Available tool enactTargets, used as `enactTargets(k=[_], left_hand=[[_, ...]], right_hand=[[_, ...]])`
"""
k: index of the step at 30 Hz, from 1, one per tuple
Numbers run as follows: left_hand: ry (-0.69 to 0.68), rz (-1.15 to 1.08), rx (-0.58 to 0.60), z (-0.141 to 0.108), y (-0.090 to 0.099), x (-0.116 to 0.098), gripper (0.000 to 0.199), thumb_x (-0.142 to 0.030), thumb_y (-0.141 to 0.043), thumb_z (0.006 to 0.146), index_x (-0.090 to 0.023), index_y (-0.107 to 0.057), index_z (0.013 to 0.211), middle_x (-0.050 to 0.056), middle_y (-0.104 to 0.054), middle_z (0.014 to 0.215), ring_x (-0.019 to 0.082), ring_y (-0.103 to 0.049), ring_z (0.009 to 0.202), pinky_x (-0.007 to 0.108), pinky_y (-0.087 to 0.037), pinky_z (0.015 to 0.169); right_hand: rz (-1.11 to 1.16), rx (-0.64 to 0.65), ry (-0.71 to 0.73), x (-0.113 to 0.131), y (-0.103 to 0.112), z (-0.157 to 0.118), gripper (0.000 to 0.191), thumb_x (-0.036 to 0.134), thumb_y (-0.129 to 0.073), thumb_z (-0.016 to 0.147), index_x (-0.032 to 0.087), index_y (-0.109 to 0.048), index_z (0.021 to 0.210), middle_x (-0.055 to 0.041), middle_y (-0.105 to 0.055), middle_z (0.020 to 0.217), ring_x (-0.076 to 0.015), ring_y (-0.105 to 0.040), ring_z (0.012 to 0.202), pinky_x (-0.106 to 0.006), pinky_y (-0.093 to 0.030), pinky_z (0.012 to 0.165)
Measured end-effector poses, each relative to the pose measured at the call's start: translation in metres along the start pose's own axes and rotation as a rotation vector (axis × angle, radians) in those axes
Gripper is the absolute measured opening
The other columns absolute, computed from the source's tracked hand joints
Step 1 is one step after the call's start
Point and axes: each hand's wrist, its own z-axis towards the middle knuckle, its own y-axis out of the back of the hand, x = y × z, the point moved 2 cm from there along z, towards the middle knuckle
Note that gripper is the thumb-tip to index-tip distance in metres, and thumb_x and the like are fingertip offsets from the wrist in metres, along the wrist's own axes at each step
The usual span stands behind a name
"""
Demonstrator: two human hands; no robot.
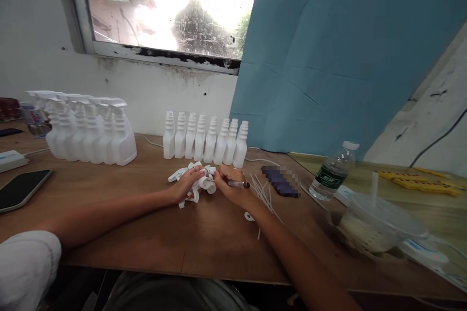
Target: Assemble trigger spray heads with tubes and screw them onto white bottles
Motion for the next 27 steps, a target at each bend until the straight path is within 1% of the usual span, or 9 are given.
enactTargets(k=[7, 11, 14, 16, 19, 21, 22, 24, 27], left_hand=[[0.026, 0.022, 0.029, -0.004, 0.000, -0.004, 0.040, -0.055, -0.061, 0.080, -0.018, -0.051, 0.086, -0.006, -0.048, 0.053, 0.004, -0.032, 0.029, 0.016, -0.020, 0.027], [0.004, -0.020, 0.002, -0.001, 0.000, -0.005, 0.041, -0.057, -0.063, 0.077, -0.018, -0.050, 0.081, -0.005, -0.048, 0.053, 0.006, -0.036, 0.034, 0.017, -0.024, 0.030], [-0.008, -0.052, -0.022, 0.001, -0.001, -0.008, 0.042, -0.059, -0.059, 0.077, -0.018, -0.048, 0.077, -0.005, -0.046, 0.050, 0.007, -0.037, 0.036, 0.019, -0.025, 0.032], [-0.002, -0.065, -0.037, 0.001, -0.001, -0.010, 0.041, -0.059, -0.054, 0.080, -0.019, -0.048, 0.076, -0.005, -0.043, 0.048, 0.008, -0.035, 0.034, 0.019, -0.023, 0.032], [0.010, -0.060, -0.062, 0.002, -0.001, -0.012, 0.040, -0.058, -0.050, 0.083, -0.019, -0.048, 0.074, -0.004, -0.043, 0.048, 0.008, -0.034, 0.033, 0.019, -0.022, 0.031], [0.012, -0.031, -0.076, 0.003, -0.001, -0.013, 0.041, -0.058, -0.050, 0.082, -0.019, -0.047, 0.074, -0.004, -0.044, 0.049, 0.008, -0.036, 0.033, 0.019, -0.024, 0.031], [0.010, -0.007, -0.083, 0.004, -0.001, -0.012, 0.040, -0.059, -0.050, 0.082, -0.019, -0.048, 0.076, -0.005, -0.045, 0.050, 0.009, -0.038, 0.034, 0.019, -0.026, 0.031], [-0.002, 0.056, -0.104, 0.007, 0.000, -0.013, 0.039, -0.057, -0.051, 0.081, -0.018, -0.050, 0.085, -0.004, -0.049, 0.055, 0.011, -0.045, 0.039, 0.020, -0.033, 0.034], [-0.032, 0.193, -0.151, 0.012, 0.004, -0.021, 0.039, -0.054, -0.052, 0.082, -0.017, -0.051, 0.095, -0.001, -0.057, 0.066, 0.013, -0.055, 0.052, 0.022, -0.044, 0.046]], right_hand=[[0.277, 0.110, -0.180, -0.006, -0.004, 0.000, 0.039, 0.043, -0.046, 0.094, 0.021, -0.046, 0.062, 0.0019, -0.058, 0.050, -0.0100, -0.050, 0.036, -0.021, -0.035, 0.037], [0.404, 0.125, -0.163, -0.008, -0.015, -0.002, 0.038, 0.048, -0.043, 0.095, 0.023, -0.039, 0.067, 0.0018, -0.060, 0.055, -0.0116, -0.054, 0.040, -0.021, -0.037, 0.035], [0.445, 0.126, -0.117, -0.006, -0.020, -0.002, 0.034, 0.049, -0.042, 0.096, 0.022, -0.045, 0.075, 0.0010, -0.061, 0.063, -0.0133, -0.059, 0.049, -0.024, -0.046, 0.043], [0.400, 0.111, -0.040, -0.003, -0.020, -0.002, 0.029, 0.049, -0.050, 0.093, 0.022, -0.055, 0.084, -0.0029, -0.064, 0.077, -0.0156, -0.063, 0.065, -0.029, -0.053, 0.057], [0.170, 0.084, 0.223, 0.003, -0.014, -0.001, 0.025, 0.042, -0.057, 0.092, 0.022, -0.065, 0.105, -0.0104, -0.063, 0.108, -0.0205, -0.062, 0.095, -0.036, -0.054, 0.081], [0.041, 0.094, 0.378, 0.005, -0.010, -0.001, 0.026, 0.037, -0.055, 0.094, 0.024, -0.066, 0.113, -0.0112, -0.062, 0.117, -0.0215, -0.060, 0.104, -0.037, -0.051, 0.089], [0.027, 0.097, 0.404, 0.005, -0.008, -0.002, 0.025, 0.035, -0.054, 0.095, 0.025, -0.067, 0.114, -0.0104, -0.064, 0.116, -0.0214, -0.061, 0.105, -0.037, -0.051, 0.090], [0.066, 0.076, 0.363, 0.004, -0.004, -0.002, 0.024, 0.034, -0.053, 0.096, 0.026, -0.070, 0.111, -0.0083, -0.068, 0.110, -0.0207, -0.063, 0.101, -0.036, -0.051, 0.089], [0.173, 0.010, 0.139, -0.003, 0.006, 0.000, 0.033, 0.042, -0.048, 0.097, 0.025, -0.076, 0.098, -0.0070, -0.072, 0.097, -0.0204, -0.067, 0.089, -0.033, -0.053, 0.079]])
